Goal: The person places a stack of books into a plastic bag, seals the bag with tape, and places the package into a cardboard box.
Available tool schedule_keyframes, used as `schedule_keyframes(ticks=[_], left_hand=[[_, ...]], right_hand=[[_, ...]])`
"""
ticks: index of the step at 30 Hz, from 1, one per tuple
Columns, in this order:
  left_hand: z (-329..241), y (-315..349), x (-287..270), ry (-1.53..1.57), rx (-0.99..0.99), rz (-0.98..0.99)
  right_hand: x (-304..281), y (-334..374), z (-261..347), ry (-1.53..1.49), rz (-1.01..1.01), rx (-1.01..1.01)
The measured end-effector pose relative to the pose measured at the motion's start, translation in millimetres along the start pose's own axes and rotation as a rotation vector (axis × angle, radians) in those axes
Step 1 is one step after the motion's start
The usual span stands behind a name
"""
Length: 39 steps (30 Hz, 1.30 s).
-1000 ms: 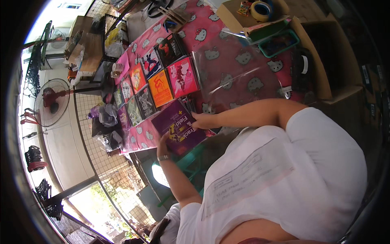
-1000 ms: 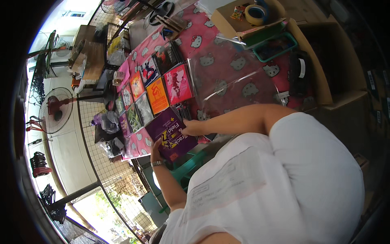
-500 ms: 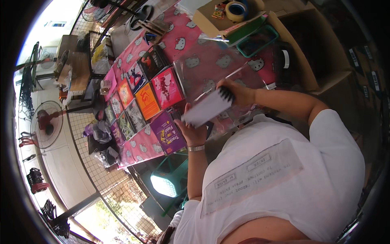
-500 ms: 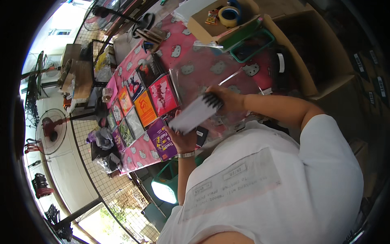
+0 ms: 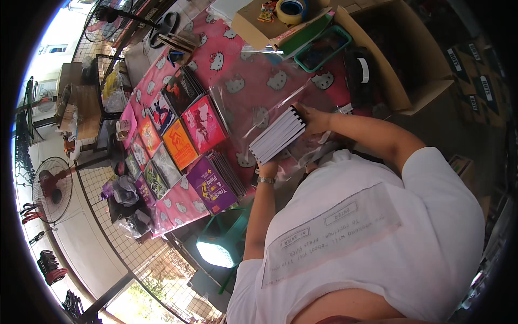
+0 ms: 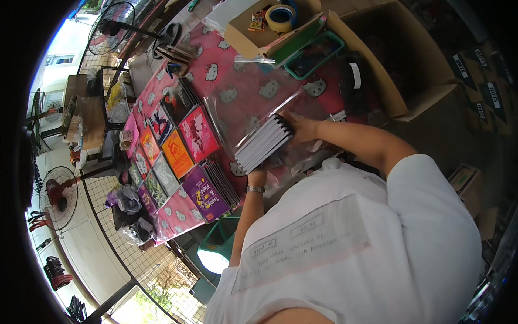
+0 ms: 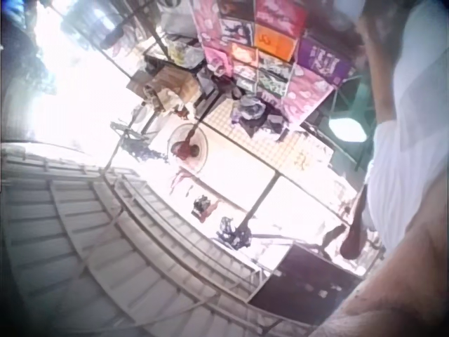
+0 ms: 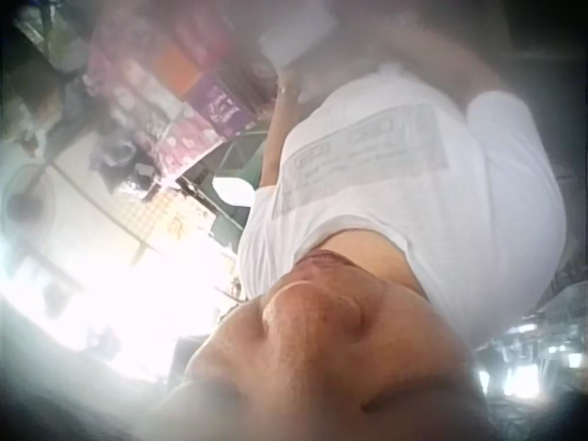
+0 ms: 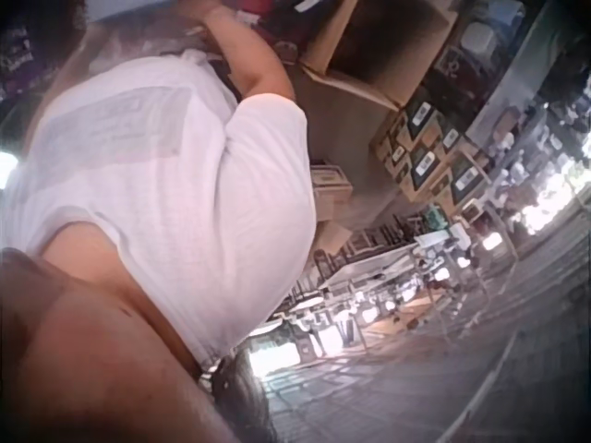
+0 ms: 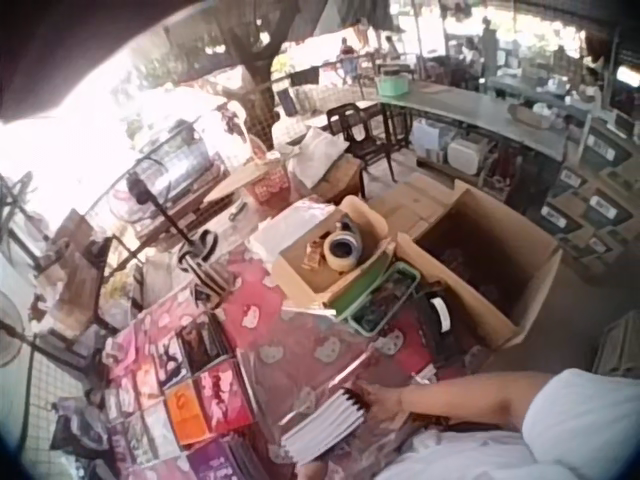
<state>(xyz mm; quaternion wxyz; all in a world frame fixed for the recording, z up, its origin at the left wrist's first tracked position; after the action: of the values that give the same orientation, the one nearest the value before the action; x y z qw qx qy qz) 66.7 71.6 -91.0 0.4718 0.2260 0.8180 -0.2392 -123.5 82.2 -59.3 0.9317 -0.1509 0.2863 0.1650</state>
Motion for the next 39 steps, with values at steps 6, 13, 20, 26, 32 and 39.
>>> schedule_keyframes(ticks=[6, 13, 20, 26, 32, 39], left_hand=[[15.3, 4.7, 11.6, 0.168, -0.147, 0.157], [8.5, -26.6, 1.4, 0.292, -0.093, 0.115], [76.5, -99.8, -13.3, 1.091, -0.488, 0.367], [167.6, -130.9, -3.5, 0.873, -0.881, 0.016], [157.7, -77.9, 50.1, 0.922, -1.211, 0.328], [128.7, -84.5, 47.9, 0.872, -1.222, 0.279]], right_hand=[[-70.2, -16.6, 103.8, 0.031, -0.005, 0.066], [-50.6, -26.5, 102.2, 0.468, -0.133, 0.092], [-84.6, -9.3, -15.4, 0.002, -0.330, 0.741], [-0.7, -12.7, -86.3, -0.658, -0.519, 1.066], [3.8, -8.4, -104.8, -0.553, -0.537, 1.174], [7.4, 3.9, -105.1, -0.739, -0.376, 1.150]])
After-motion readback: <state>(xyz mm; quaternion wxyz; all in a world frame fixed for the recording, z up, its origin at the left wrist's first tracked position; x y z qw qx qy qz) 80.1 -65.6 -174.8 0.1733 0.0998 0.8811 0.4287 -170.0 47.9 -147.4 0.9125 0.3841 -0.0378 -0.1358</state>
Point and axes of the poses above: each hand's wrist, its own y-axis away from the middle knuckle, its own x-axis out of the palm, z = x × y, the point moved 9 cm from there along -y, towards the middle knuckle, and after that the axes turned 12 degrees about -y, right-handed, at the moved point
